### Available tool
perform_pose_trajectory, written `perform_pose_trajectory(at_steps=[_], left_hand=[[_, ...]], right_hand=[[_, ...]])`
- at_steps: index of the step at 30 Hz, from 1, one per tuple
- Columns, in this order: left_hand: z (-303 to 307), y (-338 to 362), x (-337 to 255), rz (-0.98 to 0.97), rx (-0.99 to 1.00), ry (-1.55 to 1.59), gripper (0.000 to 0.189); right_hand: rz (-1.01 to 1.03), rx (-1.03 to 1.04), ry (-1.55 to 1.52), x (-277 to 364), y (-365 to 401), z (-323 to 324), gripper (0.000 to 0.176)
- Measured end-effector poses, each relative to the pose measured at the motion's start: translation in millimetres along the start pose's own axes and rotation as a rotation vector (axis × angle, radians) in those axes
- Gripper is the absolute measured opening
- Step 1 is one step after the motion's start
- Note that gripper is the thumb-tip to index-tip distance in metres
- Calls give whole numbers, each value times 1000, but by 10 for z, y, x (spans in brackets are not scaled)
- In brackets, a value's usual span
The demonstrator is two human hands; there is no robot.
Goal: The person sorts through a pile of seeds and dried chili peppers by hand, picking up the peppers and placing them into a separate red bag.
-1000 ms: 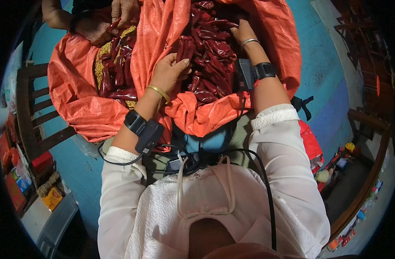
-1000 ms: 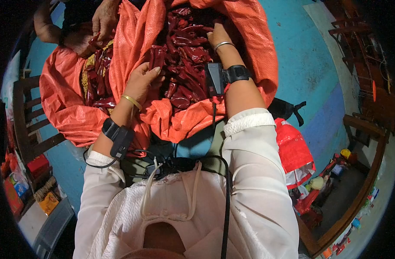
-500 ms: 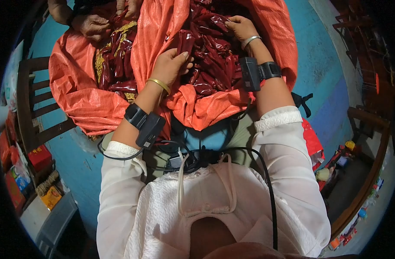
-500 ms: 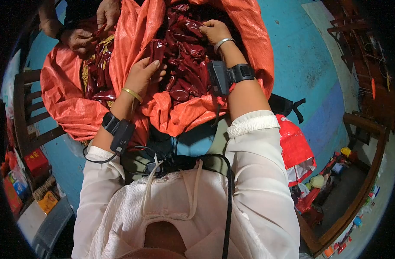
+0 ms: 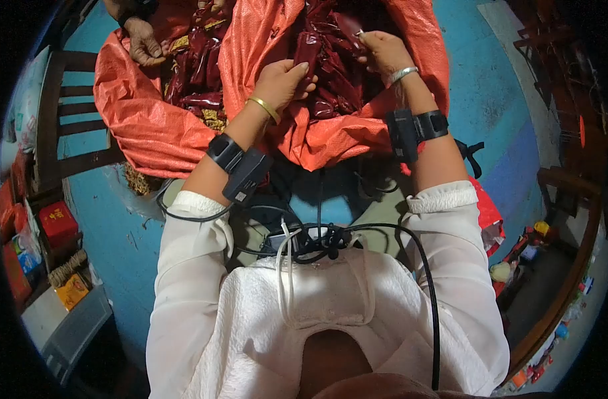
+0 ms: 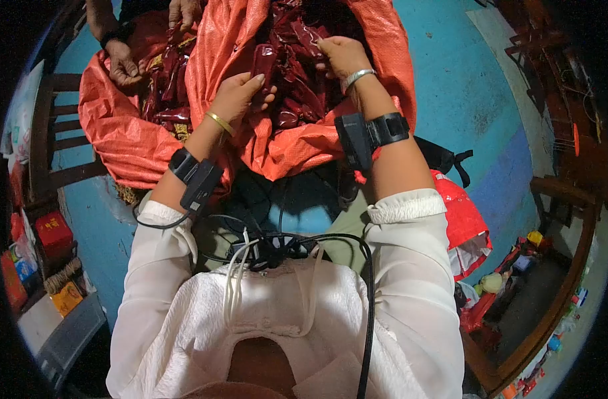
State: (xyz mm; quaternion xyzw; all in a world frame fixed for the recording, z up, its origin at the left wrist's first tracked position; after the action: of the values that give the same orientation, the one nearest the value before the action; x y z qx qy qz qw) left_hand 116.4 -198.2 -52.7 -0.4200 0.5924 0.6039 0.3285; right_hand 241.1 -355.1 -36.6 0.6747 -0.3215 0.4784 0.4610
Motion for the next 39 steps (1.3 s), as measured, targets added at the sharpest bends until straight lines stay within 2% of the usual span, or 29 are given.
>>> perform_pose_trajectory(at_steps=[3, 7, 8, 9, 11, 12, 14, 15, 17, 21, 22, 25, 26, 27, 29, 33, 35, 39], left_hand=[[-65, 38, -21, -60, -32, -71, 18], [-28, -83, 35, -104, -44, -185, 20], [-8, -109, 9, -267, -174, -246, 22], [-23, -147, 42, -264, -174, -251, 22], [68, -139, -15, -501, -448, -362, 24], [51, -95, -70, -495, -448, -371, 24], [-58, 32, -178, -290, -201, 43, 24], [-53, 68, -216, -281, -203, 38, 24], [-125, 92, -229, -226, -35, 33, 22], [37, -25, -154, -214, -166, 26, 15], [28, 44, -238, -256, -185, 121, 13], [249, 83, -354, -286, -191, 101, 8], [326, 79, -368, -284, -271, 161, 9], [344, 157, -466, -327, -309, 240, 10], [591, 172, -440, -353, -328, 321, 11], [970, 274, -411, -363, -508, 546, 13], [1062, 317, -438, -354, -499, 583, 12], [1173, 369, -403, -335, -631, 658, 12]], right_hand=[[-70, 80, -137, -150, 172, -24, 14], [-70, 75, -230, -34, 562, -103, 13], [-73, 76, -235, -20, 616, -116, 13], [-78, 87, -252, 7, 653, -148, 13], [-89, 102, -280, 5, 644, -217, 14], [-80, 97, -250, -9, 618, -256, 14], [-83, 129, -217, -12, 593, -382, 13], [-90, 130, -223, -45, 568, -421, 13], [-76, 242, -161, -89, 510, -535, 14], [-13, 239, -164, -32, 474, -581, 19], [89, 236, -71, -25, 394, -530, 24], [425, 109, 452, 157, 313, -393, 29], [412, 84, 637, 169, 333, -318, 29], [415, 84, 636, 217, 370, -311, 29], [371, 34, 1119, 231, 416, -324, 29], [332, 72, 1315, 167, 449, -378, 24], [327, 86, 1337, 130, 437, -410, 24], [290, 141, 1367, 56, 406, -456, 23]])
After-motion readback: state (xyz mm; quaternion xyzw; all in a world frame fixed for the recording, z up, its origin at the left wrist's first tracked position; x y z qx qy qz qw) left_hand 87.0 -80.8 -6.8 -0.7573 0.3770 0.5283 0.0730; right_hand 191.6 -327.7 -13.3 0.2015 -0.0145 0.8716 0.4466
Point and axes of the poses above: each hand's wrist, its own y-axis away from the middle knuckle, its own z-axis out of the back of the hand, x = y × z, the point moved 5 cm from there along -y, towards the middle knuckle, and after that the axes turned 13 degrees about -y, right-handed, at the moved point
